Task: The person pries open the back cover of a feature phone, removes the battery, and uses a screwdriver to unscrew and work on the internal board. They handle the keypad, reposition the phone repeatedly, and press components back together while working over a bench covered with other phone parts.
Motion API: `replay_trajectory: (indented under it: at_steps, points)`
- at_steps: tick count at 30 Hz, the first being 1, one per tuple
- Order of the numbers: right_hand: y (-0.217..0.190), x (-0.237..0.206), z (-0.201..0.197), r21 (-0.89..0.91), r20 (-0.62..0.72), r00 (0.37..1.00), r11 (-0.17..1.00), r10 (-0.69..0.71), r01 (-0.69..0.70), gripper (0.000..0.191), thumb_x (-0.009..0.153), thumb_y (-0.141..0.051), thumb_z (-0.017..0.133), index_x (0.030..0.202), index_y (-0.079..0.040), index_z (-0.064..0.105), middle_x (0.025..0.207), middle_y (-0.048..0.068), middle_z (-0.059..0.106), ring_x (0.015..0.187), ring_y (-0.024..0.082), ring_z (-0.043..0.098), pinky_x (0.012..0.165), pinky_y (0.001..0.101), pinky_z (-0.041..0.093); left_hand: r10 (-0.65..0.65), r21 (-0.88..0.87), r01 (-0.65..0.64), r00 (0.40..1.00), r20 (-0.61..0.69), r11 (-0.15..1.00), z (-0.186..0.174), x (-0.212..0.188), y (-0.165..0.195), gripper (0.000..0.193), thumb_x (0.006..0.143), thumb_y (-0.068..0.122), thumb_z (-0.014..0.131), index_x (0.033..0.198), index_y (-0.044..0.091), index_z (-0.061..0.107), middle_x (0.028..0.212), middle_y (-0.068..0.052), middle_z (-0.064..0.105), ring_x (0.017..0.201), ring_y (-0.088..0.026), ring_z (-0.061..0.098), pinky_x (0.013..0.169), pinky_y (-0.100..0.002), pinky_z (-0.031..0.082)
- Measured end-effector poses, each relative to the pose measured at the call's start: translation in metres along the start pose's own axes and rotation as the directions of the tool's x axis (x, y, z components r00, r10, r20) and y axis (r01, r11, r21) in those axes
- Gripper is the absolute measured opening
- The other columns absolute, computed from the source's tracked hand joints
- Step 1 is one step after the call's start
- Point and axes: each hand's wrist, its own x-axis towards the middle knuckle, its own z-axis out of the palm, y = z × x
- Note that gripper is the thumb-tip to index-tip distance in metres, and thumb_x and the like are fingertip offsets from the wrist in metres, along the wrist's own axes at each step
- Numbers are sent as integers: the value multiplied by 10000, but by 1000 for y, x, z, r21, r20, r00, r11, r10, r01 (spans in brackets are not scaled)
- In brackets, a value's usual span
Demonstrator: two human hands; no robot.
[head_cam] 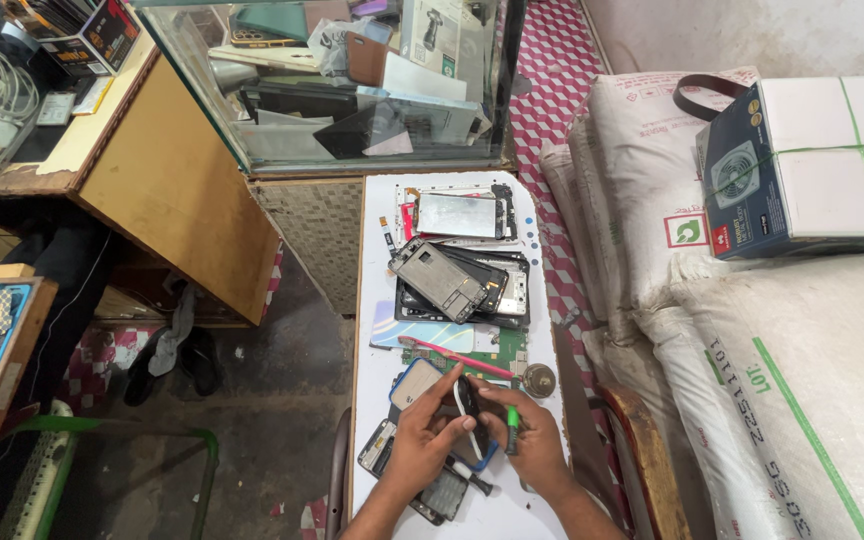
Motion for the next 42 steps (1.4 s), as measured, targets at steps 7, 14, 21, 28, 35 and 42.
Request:
replay_trajectory:
  at_steps: [7,14,21,28,35,42]
  points:
    - [-4,-2,-2,26,46,999,1000,-17,16,440,912,-36,736,1328,0,597,1461,187,610,1326,250,608,1130,382,483,-6,-92,6,1000,1,996,2,1,2,668,890,29,721,1506,39,462,1157,-131,684,1011,-121,669,830,-250,585]
    - [-1,-2,-5,-109,84,995,992,-57,66,502,851,-32,809,1317,-9,623,1477,198,601,1372,269,570,1136,389,456,14,-99,-15,1000,-13,995,2,0,2,650,888,-1,728,1493,35,492,1149,-134,666,968,-120,664,786,-259,598]
    - [-3,-2,-4,-154,111,991,984,-70,87,443,897,-72,775,1313,-17,632,1505,199,587,1396,274,558,1143,387,445,16,-97,-18,1000,-12,995,2,0,2,648,891,9,726,1492,46,488,1142,-132,672,977,-112,667,798,-248,595]
    - [-4,-1,-3,-195,115,989,974,-92,114,373,937,-77,724,1298,-17,651,1500,202,594,1371,277,587,1122,386,477,31,-74,-32,999,-20,997,4,1,7,641,886,16,738,1479,43,498,1162,-127,675,1021,-122,673,831,-257,603]
    - [-7,-1,-2,-172,125,988,979,-88,109,391,928,-32,702,1310,-19,619,1505,205,587,1363,275,589,1121,384,471,1,-69,-3,1000,-23,998,4,0,7,648,875,12,749,1477,39,511,1145,-133,678,1005,-139,679,821,-260,603]
    - [-11,5,-5,-243,131,982,957,-133,162,381,974,-97,662,1340,-4,609,1480,207,606,1343,267,597,1134,385,451,35,-24,-36,999,-27,999,5,1,3,650,879,17,735,1486,47,503,1260,-146,662,1127,-171,649,919,-293,565]
